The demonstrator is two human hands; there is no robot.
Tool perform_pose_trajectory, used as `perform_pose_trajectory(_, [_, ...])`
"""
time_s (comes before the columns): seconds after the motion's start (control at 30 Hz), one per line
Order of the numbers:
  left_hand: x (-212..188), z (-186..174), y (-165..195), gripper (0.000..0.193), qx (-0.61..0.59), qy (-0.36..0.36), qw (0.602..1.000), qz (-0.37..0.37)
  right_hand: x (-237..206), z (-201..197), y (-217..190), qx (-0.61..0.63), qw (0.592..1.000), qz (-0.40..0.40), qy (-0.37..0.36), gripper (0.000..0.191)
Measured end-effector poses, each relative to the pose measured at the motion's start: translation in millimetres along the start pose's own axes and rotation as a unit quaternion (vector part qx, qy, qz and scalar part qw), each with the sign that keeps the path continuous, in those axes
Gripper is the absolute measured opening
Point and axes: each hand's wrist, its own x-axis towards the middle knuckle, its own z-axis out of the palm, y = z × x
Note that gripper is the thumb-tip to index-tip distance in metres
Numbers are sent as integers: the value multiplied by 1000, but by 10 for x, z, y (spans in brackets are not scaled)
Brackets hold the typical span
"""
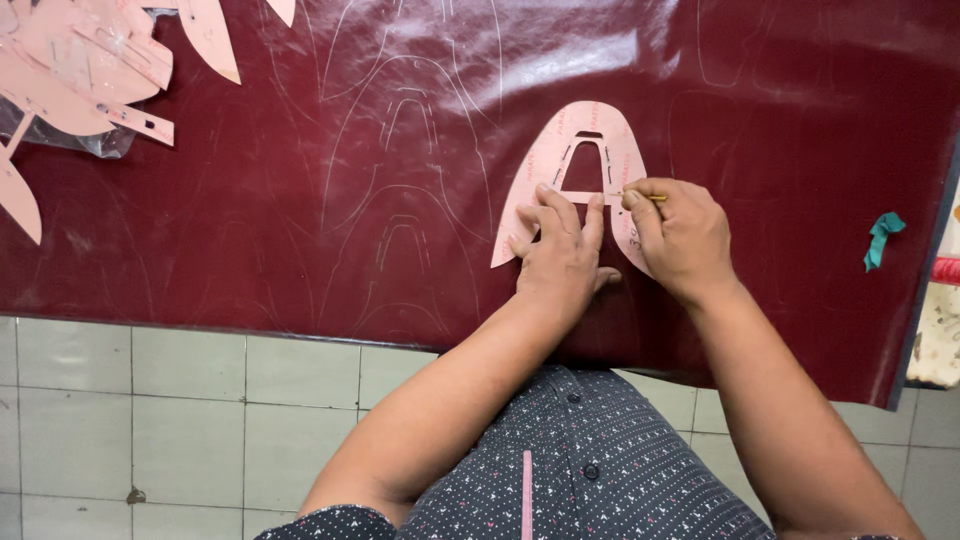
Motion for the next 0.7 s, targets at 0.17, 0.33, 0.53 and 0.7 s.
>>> perform_pose_trajectory(0.17, [5,-29,7,106,-3,4,1000,7,88,-14,16,-19,999,-24,-20,13])
perform_pose_trajectory(0.33, [-9,-74,11,105,-5,0,1000,11,284,12,44,-54,997,-61,-11,13])
perform_pose_trajectory(0.53, [4,-105,45,105,24,-1,1000,15,642,116,72,-45,995,-83,15,11])
perform_pose_trajectory(0.7, [17,-83,79,107,71,20,997,29,673,154,-47,-20,994,-103,-10,12])
